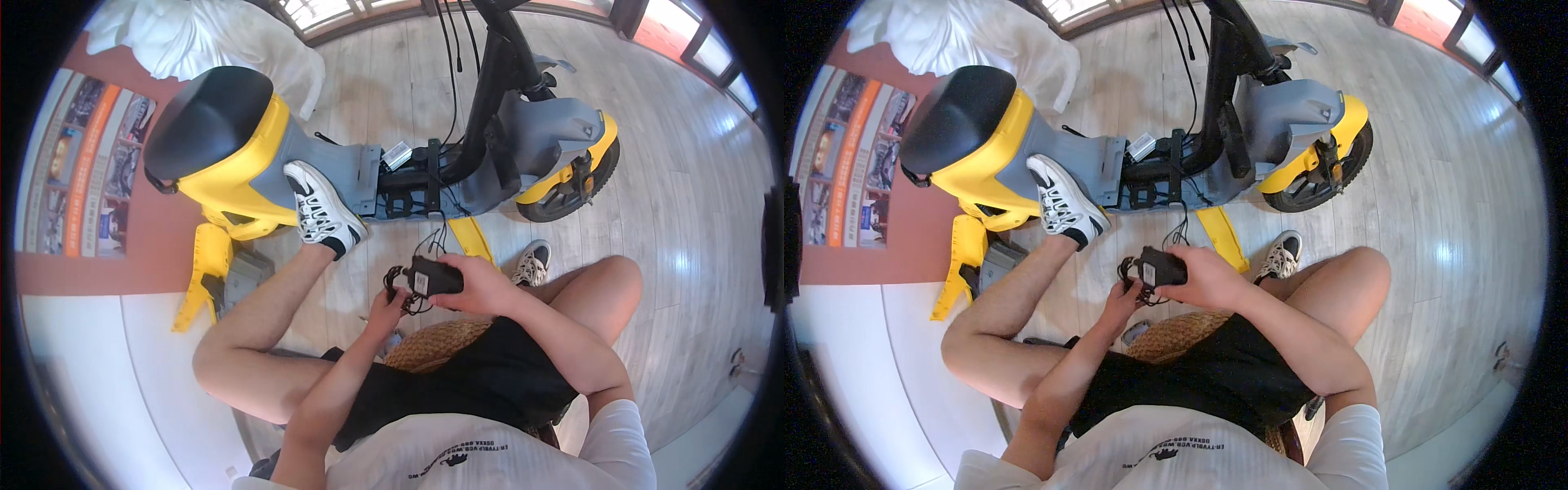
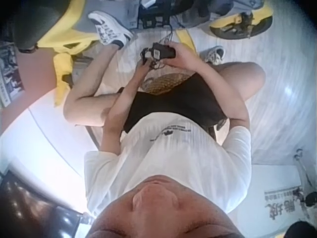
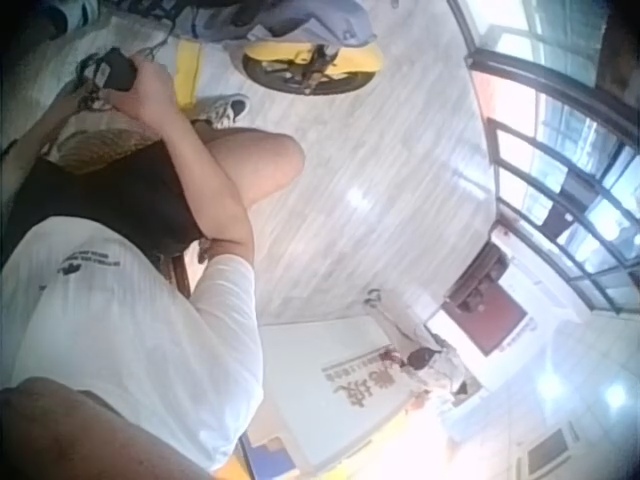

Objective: Connecting wiring and electronic components on an electric scooter.

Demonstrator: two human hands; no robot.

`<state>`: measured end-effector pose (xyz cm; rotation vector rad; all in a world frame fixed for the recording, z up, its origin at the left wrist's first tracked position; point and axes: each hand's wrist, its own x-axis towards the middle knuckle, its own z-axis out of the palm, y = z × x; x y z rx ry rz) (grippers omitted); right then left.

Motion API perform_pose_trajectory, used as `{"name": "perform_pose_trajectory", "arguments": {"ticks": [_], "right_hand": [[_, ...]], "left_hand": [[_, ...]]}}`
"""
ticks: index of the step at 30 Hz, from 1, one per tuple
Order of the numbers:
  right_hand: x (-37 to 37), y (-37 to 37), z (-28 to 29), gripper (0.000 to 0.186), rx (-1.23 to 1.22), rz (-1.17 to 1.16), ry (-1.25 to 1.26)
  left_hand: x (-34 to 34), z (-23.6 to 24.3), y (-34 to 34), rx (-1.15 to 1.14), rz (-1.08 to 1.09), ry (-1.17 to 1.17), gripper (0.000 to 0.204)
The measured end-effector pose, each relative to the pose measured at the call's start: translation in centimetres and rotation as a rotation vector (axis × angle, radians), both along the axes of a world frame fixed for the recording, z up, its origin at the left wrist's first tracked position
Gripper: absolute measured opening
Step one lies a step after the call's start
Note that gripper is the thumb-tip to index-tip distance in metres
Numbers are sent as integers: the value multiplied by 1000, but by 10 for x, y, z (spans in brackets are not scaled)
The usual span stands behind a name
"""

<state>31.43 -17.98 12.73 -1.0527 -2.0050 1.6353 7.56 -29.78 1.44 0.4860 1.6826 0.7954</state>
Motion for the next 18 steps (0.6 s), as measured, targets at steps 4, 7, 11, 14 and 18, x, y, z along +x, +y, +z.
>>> {"name": "perform_pose_trajectory", "arguments": {"ticks": [4, 7, 11, 14, 18], "right_hand": [[5, 10, 0, 53, -64, -86, -5], [8, 12, -1, 52, -79, -117, -36], [10, 17, -1, 53, -35, -147, -34], [18, 27, 6, 50, -221, -173, 67], [31, 36, 18, 48, -590, -224, 306]], "left_hand": [[-2, -6, 7, 80, -116, 92, 23], [-4, -13, 6, 81, -136, 98, 24], [-5, -20, 4, 108, -182, 150, 29], [-2, -22, 8, 260, -288, 267, 34], [6, -17, 28, 84, -246, -22, 33]]}}
